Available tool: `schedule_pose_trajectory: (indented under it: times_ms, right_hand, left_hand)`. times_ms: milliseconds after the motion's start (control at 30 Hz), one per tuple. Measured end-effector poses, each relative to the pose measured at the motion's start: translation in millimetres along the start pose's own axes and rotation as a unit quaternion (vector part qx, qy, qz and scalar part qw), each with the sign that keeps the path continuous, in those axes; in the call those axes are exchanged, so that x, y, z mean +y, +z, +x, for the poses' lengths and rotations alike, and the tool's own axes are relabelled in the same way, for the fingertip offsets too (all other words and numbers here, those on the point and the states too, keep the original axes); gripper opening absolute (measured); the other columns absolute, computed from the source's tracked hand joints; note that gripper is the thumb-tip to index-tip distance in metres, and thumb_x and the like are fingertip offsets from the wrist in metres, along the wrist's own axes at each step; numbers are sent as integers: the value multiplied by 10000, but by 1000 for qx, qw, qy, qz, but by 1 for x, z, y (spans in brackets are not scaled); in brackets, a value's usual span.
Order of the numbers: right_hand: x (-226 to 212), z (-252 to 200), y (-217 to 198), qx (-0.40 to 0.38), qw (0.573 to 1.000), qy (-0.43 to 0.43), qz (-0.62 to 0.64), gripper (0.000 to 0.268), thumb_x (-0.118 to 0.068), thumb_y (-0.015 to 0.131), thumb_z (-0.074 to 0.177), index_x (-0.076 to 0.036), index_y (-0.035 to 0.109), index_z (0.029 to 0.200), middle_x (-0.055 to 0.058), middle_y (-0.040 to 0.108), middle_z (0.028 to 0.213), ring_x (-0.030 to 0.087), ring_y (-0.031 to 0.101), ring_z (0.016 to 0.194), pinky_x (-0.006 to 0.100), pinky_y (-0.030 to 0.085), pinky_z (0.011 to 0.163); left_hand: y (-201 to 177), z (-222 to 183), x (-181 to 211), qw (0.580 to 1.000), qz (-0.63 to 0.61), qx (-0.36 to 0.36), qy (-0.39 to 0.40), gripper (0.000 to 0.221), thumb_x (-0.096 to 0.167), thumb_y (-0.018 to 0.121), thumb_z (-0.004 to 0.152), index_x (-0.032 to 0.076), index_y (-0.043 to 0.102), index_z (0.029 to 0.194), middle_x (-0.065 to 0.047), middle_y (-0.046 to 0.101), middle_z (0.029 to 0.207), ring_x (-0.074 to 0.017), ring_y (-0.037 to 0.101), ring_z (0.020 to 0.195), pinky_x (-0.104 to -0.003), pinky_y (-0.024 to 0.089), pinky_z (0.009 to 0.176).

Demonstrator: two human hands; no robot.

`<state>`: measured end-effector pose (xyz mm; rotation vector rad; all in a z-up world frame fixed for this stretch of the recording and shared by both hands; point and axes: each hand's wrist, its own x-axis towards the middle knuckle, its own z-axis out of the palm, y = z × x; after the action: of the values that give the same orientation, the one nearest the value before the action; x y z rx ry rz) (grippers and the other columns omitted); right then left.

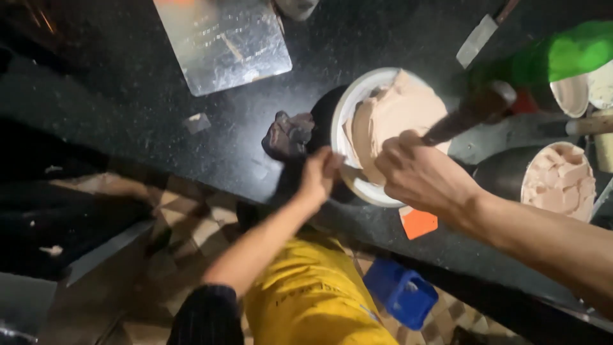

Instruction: The person pours dark glaze from a container over a cake on a turntable and spreads it over the top and sides with a spatula. They then scoop light frosting from a large bowl and spread it over the glazed cake, rotating the turntable while smoothing the frosting with the spatula.

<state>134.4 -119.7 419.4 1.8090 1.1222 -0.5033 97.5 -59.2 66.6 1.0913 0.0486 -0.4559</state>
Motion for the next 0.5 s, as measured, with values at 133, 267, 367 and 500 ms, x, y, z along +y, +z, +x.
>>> schedule_pose_trajectory:
  times_ms: [133, 267, 367, 500]
  right_hand:
    - [15, -1, -9, -30, 999, -15, 19, 119, -286, 689, 820, -186, 754, 817, 13, 611, 979, 229, 567, 995, 366, 433, 772]
    - [-2, -3, 16, -20, 1000, -16, -13, 155, -251, 678, 824, -136, 781, 837, 3, 645, 886, 195, 578, 864, 328, 423, 697]
    - [25, -10, 46, 132, 991, 25, 20, 182, -255, 710, 677, -237, 782, 843, -43, 653, 1011, 211, 599, 1011, 341, 483, 706]
    - [43, -88, 86, 220, 929, 282, 101, 311, -258, 689, 884, -224, 783, 1178, -24, 686, 1007, 195, 620, 916, 351, 505, 740]
  left_hand:
    - [19, -20, -25, 996, -45, 13, -80, 218, 182, 668, 957, 27, 669, 1110, -16, 717, 919, -101, 663, 780, -286, 590, 668]
    - [-11, 1, 15, 996, 16, -21, -90, 293, 215, 655, 1070, -76, 634, 1045, -115, 686, 897, -176, 646, 730, -323, 543, 651]
    - [-5, -16, 28, 998, 52, -24, -38, 249, 205, 653, 1043, -22, 682, 1141, -84, 727, 976, -136, 640, 838, -296, 558, 755]
    - [-4, -34, 4, 992, -15, -66, -107, 225, 151, 576, 1022, -28, 649, 1138, -104, 732, 986, -182, 716, 838, -333, 605, 770]
